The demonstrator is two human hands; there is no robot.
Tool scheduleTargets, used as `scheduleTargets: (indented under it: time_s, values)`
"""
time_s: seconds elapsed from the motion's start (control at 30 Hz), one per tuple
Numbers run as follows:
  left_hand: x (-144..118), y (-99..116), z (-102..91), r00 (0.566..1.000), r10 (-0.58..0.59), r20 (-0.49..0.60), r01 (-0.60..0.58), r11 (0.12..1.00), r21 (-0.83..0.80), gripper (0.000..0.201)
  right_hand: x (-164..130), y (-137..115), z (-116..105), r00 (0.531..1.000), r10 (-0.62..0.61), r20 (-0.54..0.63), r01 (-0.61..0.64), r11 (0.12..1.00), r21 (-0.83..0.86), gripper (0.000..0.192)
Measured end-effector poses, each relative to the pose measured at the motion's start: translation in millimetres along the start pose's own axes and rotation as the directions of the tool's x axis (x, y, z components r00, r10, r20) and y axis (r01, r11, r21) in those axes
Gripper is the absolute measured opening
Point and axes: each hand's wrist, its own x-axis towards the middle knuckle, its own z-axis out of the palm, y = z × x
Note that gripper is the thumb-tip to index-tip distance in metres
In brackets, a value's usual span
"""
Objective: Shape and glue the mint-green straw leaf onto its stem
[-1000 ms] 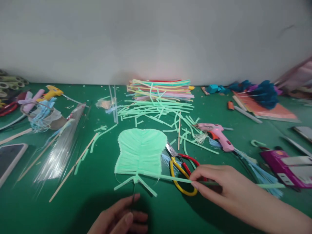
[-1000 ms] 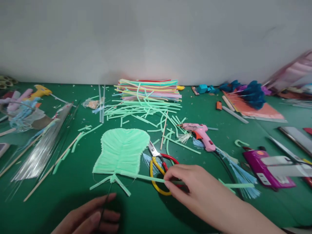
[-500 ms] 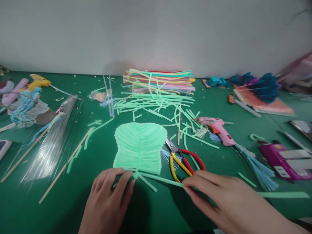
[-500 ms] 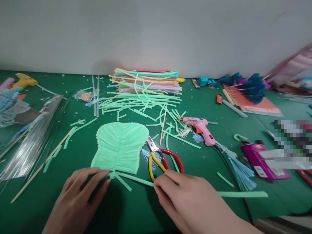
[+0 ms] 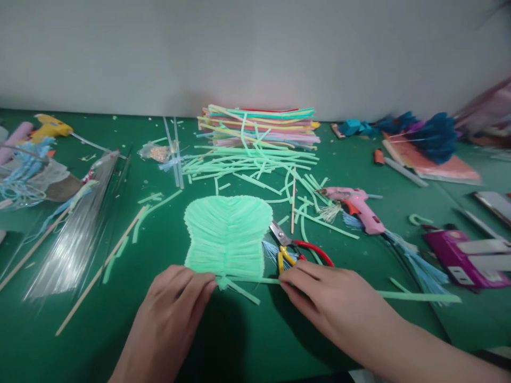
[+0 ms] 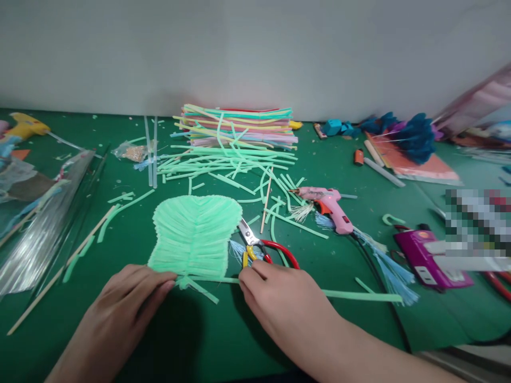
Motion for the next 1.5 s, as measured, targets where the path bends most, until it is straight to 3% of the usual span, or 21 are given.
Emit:
scheduleTargets:
  time_s: [0.17,0.3,0.5,0.63,0.8,0.97,1.07,1.17,1.3,1.5]
  values:
    - [24,0,-14.0,0.98,-0.014,0.2,-0.009,0.993,0.117,0.025,-1,-1,3,1.0,-0.017,0.019,0.018,0.998,-0.057,0.014]
    - [33,1,-14.8,0.964,0.003,0.265,-0.077,0.96,0.268,0.028,-2,-1,6,0.999,-0.026,0.023,0.028,0.997,-0.076,0.01]
    - [33,0,-14.4,0.94,0.129,0.315,-0.263,0.862,0.433,0.035,3,-4,4,0.997,-0.067,-0.036,0.061,0.987,-0.15,0.013]
    - [26,1,-18.3,0.969,0.155,0.192,-0.218,0.9,0.376,0.041,11,-10,2,0.988,-0.12,-0.1,0.099,0.976,-0.193,0.015]
    - [23,-13,-16.1,0.976,0.031,0.217,-0.07,0.982,0.176,0.031,17,-16,1,0.984,-0.147,-0.103,0.119,0.964,-0.238,0.014]
    - [27,-30,-12.5,0.977,0.075,0.199,-0.072,0.997,-0.024,0.018,25,-22,6,0.958,-0.192,-0.214,0.143,0.964,-0.223,0.008]
    - [26,-33,-11.8,0.977,0.075,0.2,-0.056,0.994,-0.098,0.016,41,-25,12,0.95,-0.224,-0.218,0.208,0.974,-0.092,0.007]
    - [23,-31,-11.2,0.983,0.009,0.183,0.008,0.996,-0.088,0.015,62,-26,17,0.965,-0.238,-0.112,0.247,0.965,0.083,0.012]
    - [25,-26,-11.8,0.98,-0.02,0.198,0.034,0.997,-0.066,0.014,78,-29,20,0.981,-0.194,-0.017,0.194,0.962,0.192,0.02]
    - [32,-26,-12.0,0.965,0.123,0.231,-0.131,0.991,0.02,0.025,76,-33,23,0.991,-0.133,-0.006,0.131,0.962,0.24,0.016]
